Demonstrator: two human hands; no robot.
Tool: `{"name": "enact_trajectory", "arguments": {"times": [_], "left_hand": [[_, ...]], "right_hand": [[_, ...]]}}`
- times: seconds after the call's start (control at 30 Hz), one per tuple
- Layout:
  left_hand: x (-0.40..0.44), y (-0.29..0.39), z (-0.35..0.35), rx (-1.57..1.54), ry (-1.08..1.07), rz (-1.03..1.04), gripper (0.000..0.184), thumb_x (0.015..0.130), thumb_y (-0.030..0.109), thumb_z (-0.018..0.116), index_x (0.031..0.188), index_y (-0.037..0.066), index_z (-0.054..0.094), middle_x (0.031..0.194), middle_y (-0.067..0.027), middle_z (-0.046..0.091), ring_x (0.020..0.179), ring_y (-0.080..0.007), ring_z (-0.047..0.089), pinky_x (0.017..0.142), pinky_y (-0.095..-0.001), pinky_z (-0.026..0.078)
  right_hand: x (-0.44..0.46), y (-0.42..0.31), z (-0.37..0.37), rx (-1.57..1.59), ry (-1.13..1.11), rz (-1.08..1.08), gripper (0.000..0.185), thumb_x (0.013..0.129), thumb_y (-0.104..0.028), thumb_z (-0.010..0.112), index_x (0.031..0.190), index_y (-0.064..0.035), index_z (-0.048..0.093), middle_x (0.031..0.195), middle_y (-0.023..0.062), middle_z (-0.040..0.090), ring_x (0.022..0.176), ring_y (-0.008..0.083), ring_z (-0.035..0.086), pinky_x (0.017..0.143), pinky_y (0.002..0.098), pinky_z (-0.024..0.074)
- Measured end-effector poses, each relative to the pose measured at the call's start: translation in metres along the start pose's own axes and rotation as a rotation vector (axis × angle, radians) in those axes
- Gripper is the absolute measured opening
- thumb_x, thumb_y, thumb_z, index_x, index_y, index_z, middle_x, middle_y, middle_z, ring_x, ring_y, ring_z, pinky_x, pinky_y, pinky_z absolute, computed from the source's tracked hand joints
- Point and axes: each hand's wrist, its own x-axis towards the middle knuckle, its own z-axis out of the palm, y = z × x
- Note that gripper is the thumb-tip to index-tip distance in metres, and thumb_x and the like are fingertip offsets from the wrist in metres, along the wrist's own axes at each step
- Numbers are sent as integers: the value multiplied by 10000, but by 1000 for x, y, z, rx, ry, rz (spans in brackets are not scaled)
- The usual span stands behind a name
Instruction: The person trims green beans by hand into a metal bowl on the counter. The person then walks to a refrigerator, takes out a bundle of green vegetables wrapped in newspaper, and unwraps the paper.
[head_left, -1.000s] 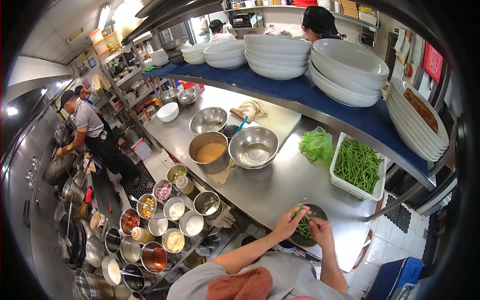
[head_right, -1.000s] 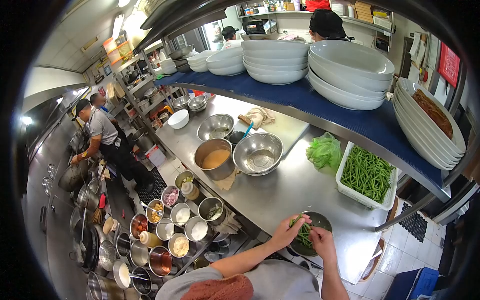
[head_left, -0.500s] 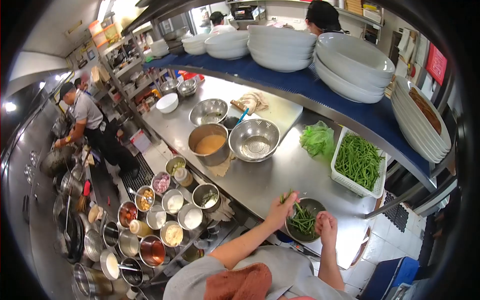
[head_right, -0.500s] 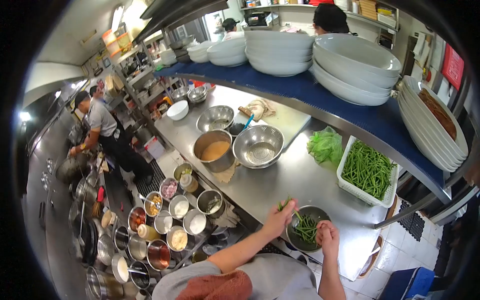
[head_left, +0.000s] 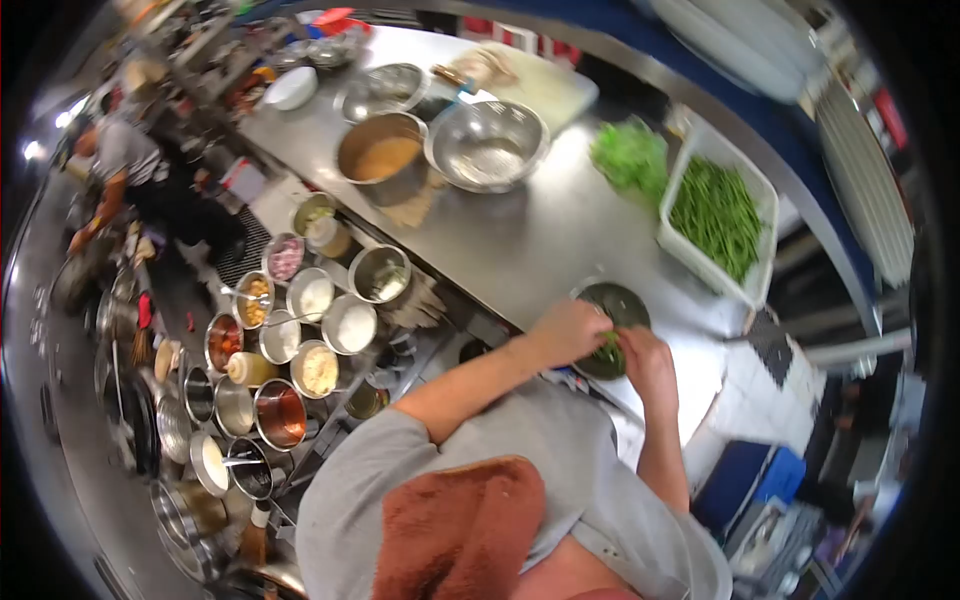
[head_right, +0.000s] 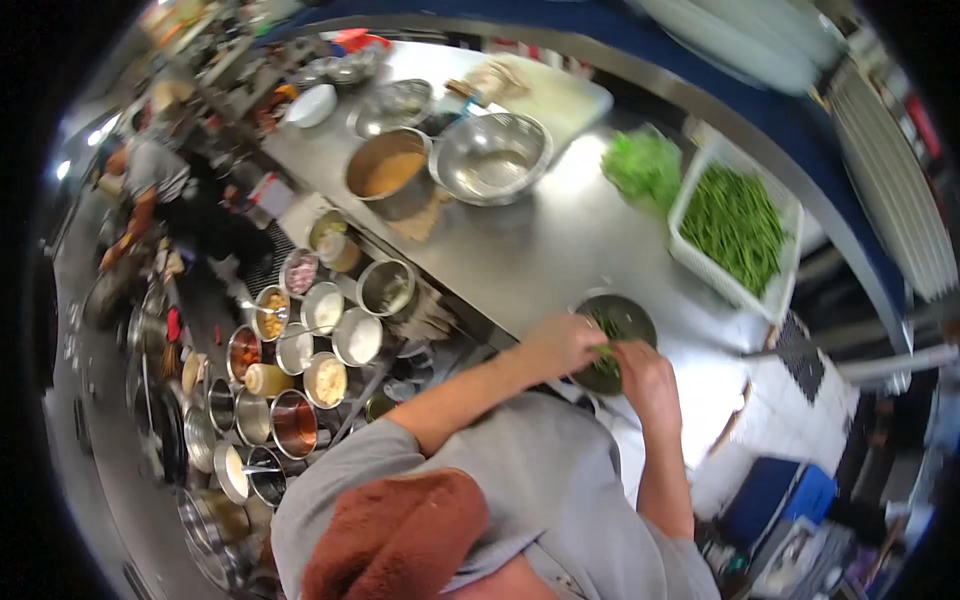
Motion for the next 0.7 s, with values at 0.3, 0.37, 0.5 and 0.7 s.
{"name": "enact_trajectory", "arguments": {"times": [0.3, 0.37, 0.5, 0.7], "left_hand": [[11, 7, -20, -236, 9, 109, 158, 757, 146, 736, 868, 55, 671, 764, -126, 646, 687, -315, 616, 611, -387, 486], [11, 7, -24, -239, 2, 107, 157, 752, 123, 737, 882, 59, 678, 763, -115, 648, 668, -304, 608, 602, -377, 482], [16, 18, -35, -324, -13, 34, 143, 768, 103, 735, 869, 25, 669, 738, -121, 632, 622, -265, 581, 577, -339, 456], [19, 14, -33, -284, 91, -94, 152, 819, 139, 707, 860, 0, 658, 698, -138, 600, 587, -240, 537, 556, -331, 421]], "right_hand": [[-5, 16, -1, 440, -6, 215, 87, 819, 9, 541, 823, 35, 625, 671, 54, 570, 580, 88, 485, 509, 246, 366], [0, 13, 1, 445, 14, 187, 86, 807, -16, 566, 829, 25, 638, 629, 80, 546, 519, 117, 454, 477, 279, 347], [-2, 20, 14, 750, 96, 392, 137, 877, -37, 534, 844, 25, 652, 603, 9, 539, 491, 73, 433, 459, 243, 337], [11, 14, 38, 1141, 215, 535, 183, 952, -129, 513, 887, -4, 630, 583, -27, 496, 454, 43, 408, 387, 205, 276]]}}
